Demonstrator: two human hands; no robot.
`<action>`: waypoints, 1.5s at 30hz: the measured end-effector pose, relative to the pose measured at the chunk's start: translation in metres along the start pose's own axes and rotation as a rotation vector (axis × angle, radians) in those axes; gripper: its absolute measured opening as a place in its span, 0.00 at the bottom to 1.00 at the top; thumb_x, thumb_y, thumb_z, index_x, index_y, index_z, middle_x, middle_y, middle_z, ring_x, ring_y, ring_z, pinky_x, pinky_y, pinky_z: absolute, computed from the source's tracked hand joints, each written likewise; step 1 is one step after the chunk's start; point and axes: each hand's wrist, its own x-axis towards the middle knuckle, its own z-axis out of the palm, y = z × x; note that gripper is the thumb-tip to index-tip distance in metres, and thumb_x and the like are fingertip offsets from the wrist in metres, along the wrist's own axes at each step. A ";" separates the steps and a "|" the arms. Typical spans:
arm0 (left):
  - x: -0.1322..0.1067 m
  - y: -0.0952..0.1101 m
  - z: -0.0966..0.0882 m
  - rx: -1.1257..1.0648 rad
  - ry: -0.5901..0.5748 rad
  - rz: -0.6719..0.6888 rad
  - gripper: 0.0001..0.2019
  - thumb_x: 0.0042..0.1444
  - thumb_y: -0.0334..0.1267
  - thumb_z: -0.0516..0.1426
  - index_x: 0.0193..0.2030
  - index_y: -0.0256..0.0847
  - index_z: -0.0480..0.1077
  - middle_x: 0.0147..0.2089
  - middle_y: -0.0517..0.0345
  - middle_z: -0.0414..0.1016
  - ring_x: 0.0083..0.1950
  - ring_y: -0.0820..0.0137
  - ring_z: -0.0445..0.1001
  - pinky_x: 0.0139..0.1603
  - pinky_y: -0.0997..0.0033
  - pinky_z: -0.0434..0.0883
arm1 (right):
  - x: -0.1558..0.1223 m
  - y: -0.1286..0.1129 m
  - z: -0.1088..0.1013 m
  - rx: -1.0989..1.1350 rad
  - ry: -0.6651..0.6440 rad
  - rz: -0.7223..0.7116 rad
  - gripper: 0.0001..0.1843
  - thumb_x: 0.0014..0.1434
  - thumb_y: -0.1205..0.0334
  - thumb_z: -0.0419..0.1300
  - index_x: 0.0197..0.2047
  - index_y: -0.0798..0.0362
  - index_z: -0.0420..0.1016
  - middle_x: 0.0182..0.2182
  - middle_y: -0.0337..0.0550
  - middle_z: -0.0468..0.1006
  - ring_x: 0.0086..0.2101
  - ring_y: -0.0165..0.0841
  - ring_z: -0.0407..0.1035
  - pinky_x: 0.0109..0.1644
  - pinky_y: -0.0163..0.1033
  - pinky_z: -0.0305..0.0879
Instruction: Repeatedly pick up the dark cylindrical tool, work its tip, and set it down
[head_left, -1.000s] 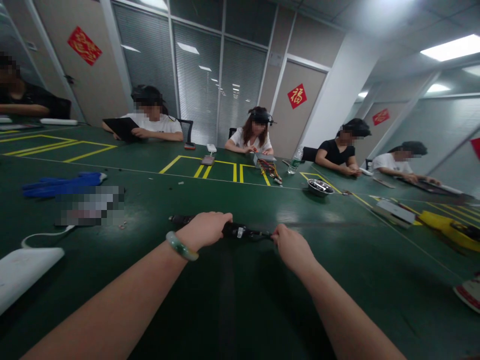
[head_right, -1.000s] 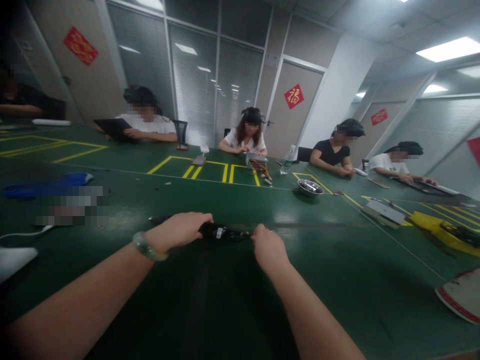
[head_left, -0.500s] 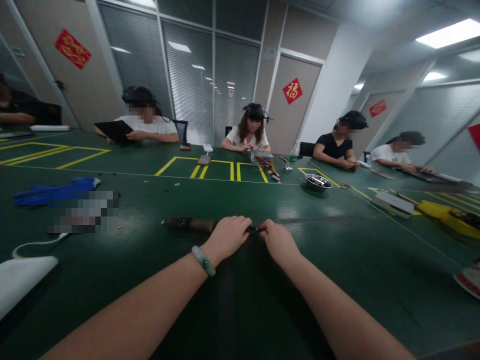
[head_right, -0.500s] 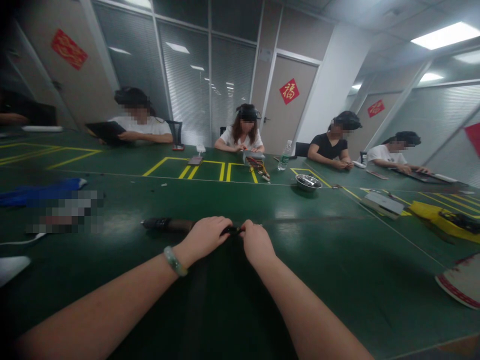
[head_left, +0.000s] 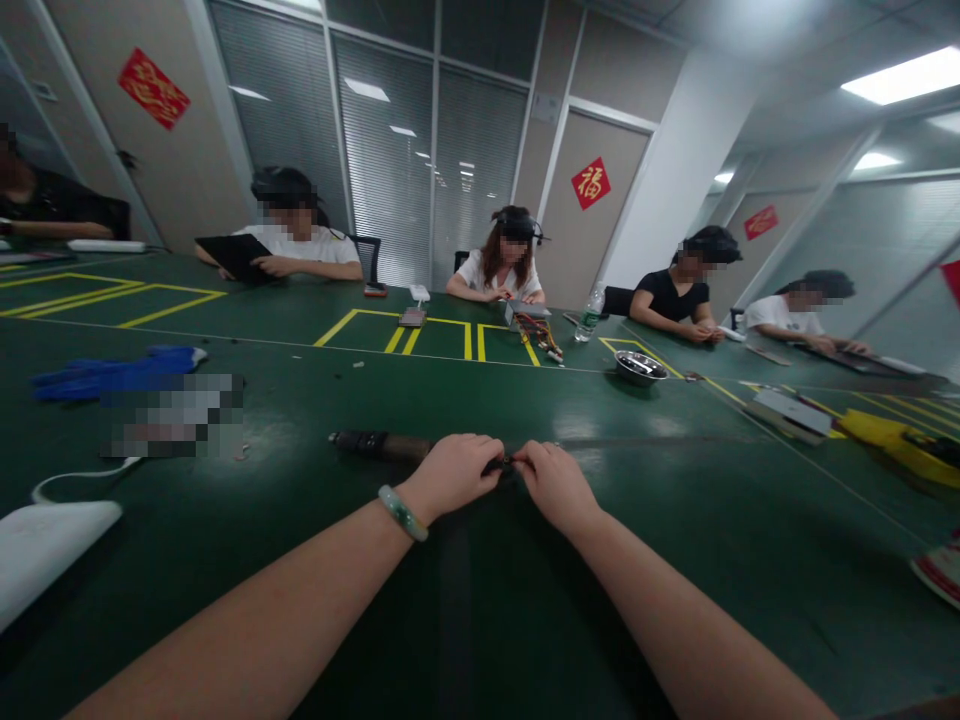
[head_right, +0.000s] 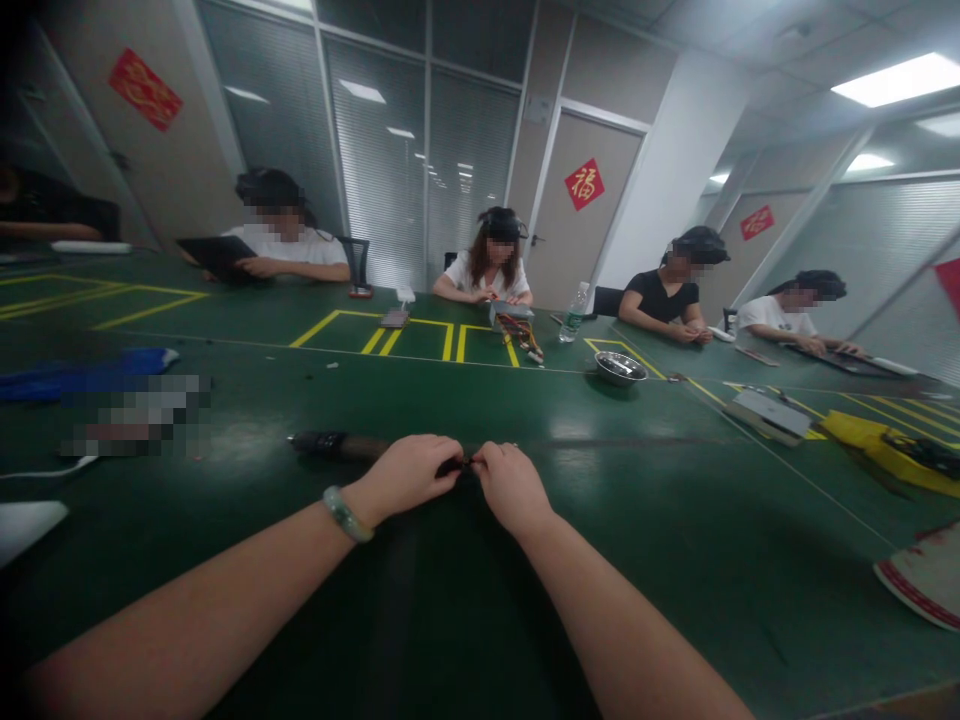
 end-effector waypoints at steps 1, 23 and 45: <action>0.000 -0.001 0.000 -0.009 0.005 0.002 0.05 0.61 0.40 0.55 0.41 0.44 0.69 0.40 0.58 0.74 0.42 0.66 0.72 0.44 0.66 0.67 | 0.000 0.000 0.000 -0.001 -0.007 -0.007 0.05 0.65 0.65 0.55 0.41 0.53 0.71 0.37 0.42 0.76 0.41 0.35 0.69 0.47 0.38 0.60; 0.001 -0.006 0.008 0.005 0.072 0.065 0.05 0.62 0.38 0.54 0.36 0.42 0.69 0.36 0.60 0.73 0.38 0.68 0.71 0.40 0.69 0.66 | 0.000 0.006 0.012 0.105 -0.010 0.002 0.04 0.64 0.65 0.56 0.41 0.52 0.71 0.35 0.40 0.77 0.38 0.33 0.70 0.43 0.37 0.60; 0.004 -0.001 0.007 0.004 -0.005 -0.032 0.06 0.59 0.38 0.56 0.42 0.42 0.66 0.41 0.56 0.74 0.43 0.64 0.74 0.44 0.66 0.68 | 0.004 0.005 0.021 -0.326 0.086 -0.255 0.08 0.65 0.69 0.53 0.38 0.55 0.73 0.34 0.44 0.73 0.37 0.37 0.66 0.44 0.41 0.64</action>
